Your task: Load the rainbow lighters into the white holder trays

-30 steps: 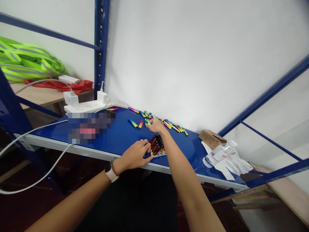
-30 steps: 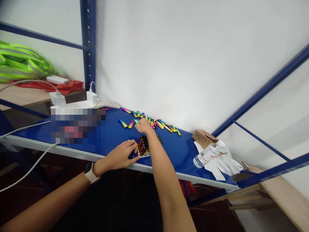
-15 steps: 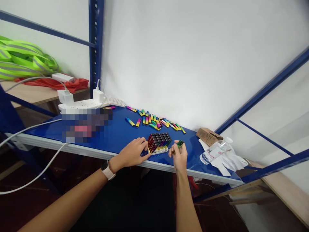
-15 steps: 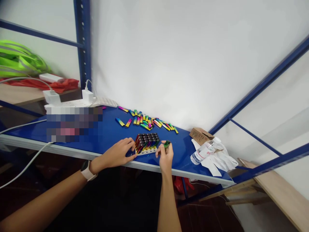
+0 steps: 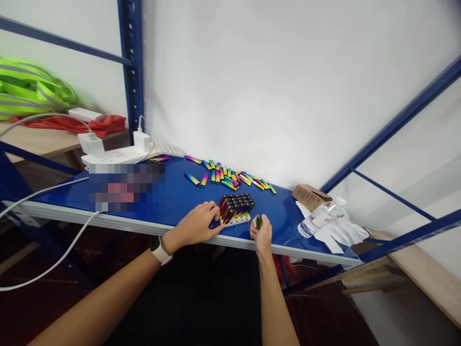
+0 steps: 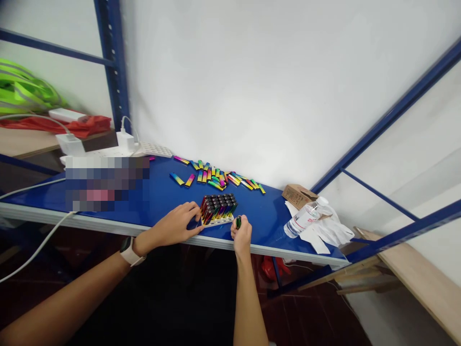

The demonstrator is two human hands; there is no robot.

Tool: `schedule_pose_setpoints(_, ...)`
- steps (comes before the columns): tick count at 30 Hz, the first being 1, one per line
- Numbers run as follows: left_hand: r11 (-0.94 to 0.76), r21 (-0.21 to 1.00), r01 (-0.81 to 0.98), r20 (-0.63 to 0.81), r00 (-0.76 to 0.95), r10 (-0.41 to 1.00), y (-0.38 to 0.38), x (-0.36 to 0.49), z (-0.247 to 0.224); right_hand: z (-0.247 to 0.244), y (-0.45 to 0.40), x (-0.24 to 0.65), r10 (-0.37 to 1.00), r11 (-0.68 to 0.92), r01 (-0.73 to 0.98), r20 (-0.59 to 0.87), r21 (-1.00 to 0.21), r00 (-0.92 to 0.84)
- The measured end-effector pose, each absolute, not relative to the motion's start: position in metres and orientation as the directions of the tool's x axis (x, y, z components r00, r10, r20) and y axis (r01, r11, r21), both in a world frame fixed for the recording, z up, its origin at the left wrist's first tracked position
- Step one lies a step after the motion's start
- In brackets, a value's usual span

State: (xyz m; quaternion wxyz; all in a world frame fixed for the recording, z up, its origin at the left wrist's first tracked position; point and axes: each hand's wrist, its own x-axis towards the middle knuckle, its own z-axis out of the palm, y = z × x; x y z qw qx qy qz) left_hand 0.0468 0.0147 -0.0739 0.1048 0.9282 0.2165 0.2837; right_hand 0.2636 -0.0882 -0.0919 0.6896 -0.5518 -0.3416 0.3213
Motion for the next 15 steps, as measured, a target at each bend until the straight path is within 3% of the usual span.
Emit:
schedule_pose_setpoints(8,-0.885,0.324,0.334,0.499,0.734,0.460,0.0141,0.0471,-0.0728,-0.0912,-0.0870,0.2646,0.822,0.152,-0.073,0.085,-0.986,0.563)
schedule_pose_setpoints(15,-0.881,0.335,0.333,0.492,0.736,0.465,0.0141,0.0469,-0.0730,-0.0903,-0.0889,0.2616,0.805,0.197,-0.030,0.145,-0.980,0.575)
